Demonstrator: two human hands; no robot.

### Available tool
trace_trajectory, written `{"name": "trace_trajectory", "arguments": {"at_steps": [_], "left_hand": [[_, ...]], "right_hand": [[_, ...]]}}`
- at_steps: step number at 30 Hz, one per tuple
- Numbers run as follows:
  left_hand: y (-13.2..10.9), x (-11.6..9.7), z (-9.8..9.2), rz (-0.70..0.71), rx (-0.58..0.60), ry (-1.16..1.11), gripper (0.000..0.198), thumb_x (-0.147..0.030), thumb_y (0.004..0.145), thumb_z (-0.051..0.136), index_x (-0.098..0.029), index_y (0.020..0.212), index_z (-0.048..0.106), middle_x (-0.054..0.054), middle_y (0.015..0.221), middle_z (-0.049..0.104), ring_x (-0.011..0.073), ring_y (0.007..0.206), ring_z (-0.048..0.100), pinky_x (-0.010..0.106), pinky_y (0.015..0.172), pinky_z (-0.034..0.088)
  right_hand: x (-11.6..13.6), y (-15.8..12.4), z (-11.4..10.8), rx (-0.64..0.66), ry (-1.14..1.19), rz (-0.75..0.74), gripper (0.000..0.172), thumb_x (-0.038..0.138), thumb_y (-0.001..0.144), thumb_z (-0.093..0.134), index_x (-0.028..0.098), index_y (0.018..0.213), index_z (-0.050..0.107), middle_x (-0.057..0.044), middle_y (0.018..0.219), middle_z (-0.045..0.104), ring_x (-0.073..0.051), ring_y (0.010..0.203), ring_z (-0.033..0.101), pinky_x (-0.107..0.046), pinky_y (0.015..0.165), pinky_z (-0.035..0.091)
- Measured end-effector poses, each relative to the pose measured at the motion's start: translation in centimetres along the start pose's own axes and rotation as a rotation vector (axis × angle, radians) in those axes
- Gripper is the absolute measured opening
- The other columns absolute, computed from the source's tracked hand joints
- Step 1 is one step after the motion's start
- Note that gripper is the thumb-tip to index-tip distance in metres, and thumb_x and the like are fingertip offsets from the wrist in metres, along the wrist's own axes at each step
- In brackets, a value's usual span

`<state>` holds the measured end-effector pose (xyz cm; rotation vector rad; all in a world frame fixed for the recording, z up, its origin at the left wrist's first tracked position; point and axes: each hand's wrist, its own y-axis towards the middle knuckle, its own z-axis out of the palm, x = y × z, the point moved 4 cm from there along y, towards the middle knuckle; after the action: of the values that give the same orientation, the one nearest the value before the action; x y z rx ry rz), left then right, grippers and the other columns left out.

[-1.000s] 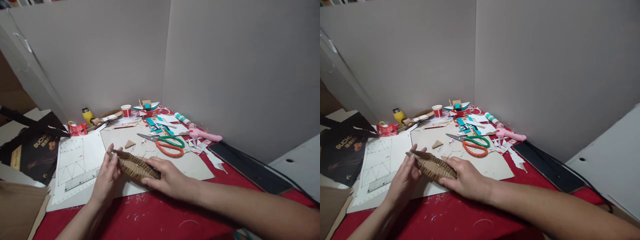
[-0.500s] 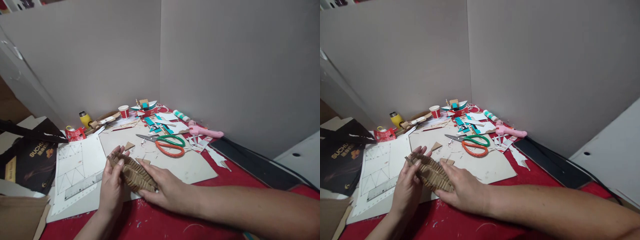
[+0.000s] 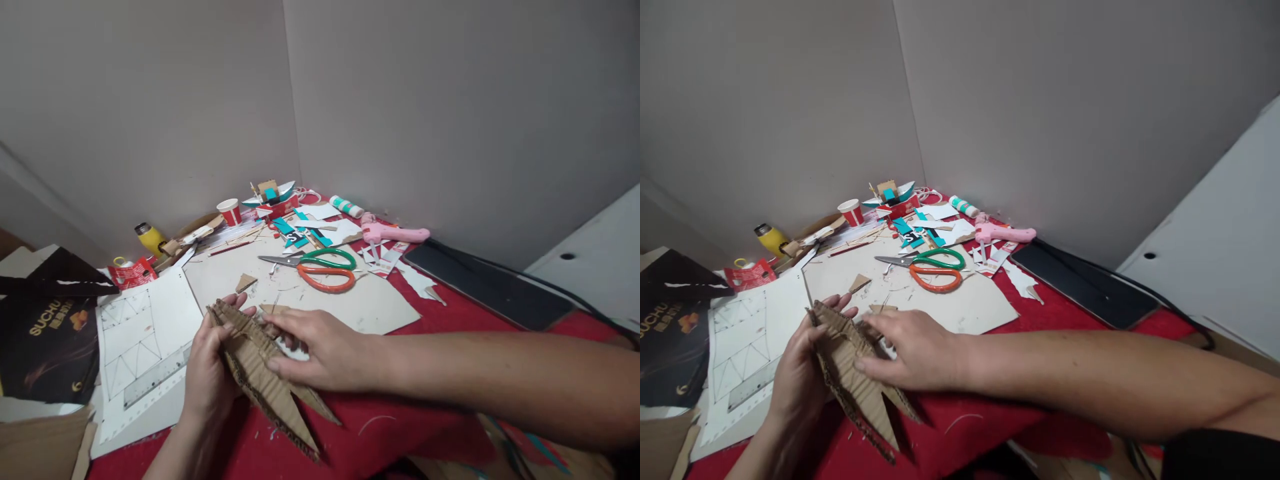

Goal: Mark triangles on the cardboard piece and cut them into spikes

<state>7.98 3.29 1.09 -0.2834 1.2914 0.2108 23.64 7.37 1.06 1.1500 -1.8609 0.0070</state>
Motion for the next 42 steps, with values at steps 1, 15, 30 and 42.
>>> {"name": "trace_trajectory", "arguments": {"at_steps": [1, 15, 30, 42], "left_hand": [[-0.1, 0.2, 0.2, -0.027, 0.028, -0.005, 0.035, -0.021, 0.081, 0.057, -0.020, 0.115, 0.064, 0.008, 0.128, 0.064, 0.0286, 0.118, 0.058, 0.038, 0.092, 0.050], [-0.9, 1.7, 1.2, -0.195, 0.039, 0.210, 0.045, -0.031, 0.068, 0.078, -0.016, 0.110, 0.070, 0.009, 0.098, 0.076, 0.0271, 0.092, 0.069, 0.036, 0.084, 0.052], [-1.2, 2.3, 0.7, 0.073, 0.130, 0.587, 0.028, -0.041, 0.083, 0.066, -0.022, 0.102, 0.074, 0.000, 0.085, 0.071, 0.0188, 0.084, 0.061, 0.026, 0.075, 0.047], [-0.7, 1.9, 1.7, 0.033, 0.024, 0.505, 0.042, -0.059, 0.084, 0.055, -0.028, 0.102, 0.076, 0.004, 0.113, 0.073, 0.0293, 0.117, 0.059, 0.041, 0.106, 0.041]], "right_hand": [[-0.1, 0.2, -0.2, -0.053, 0.029, -0.001, 0.042, 0.033, 0.083, 0.063, 0.008, 0.116, 0.062, -0.011, 0.091, 0.067, -0.017, 0.070, 0.061, -0.028, 0.068, 0.050], [-2.0, 1.0, -0.4, -0.131, 0.188, 0.031, 0.020, 0.012, 0.084, 0.052, 0.015, 0.064, 0.054, 0.007, 0.055, 0.040, -0.008, 0.052, 0.038, -0.019, 0.052, 0.030], [-1.3, 1.0, 0.0, 0.106, -0.065, 0.116, 0.015, 0.008, 0.089, 0.048, 0.008, 0.083, 0.062, -0.009, 0.080, 0.065, -0.016, 0.071, 0.057, -0.025, 0.067, 0.043], [-1.2, 1.1, 0.0, 0.136, -0.126, 0.131, 0.018, 0.010, 0.091, 0.047, 0.011, 0.080, 0.061, -0.007, 0.072, 0.063, -0.015, 0.063, 0.053, -0.025, 0.063, 0.043]]}}
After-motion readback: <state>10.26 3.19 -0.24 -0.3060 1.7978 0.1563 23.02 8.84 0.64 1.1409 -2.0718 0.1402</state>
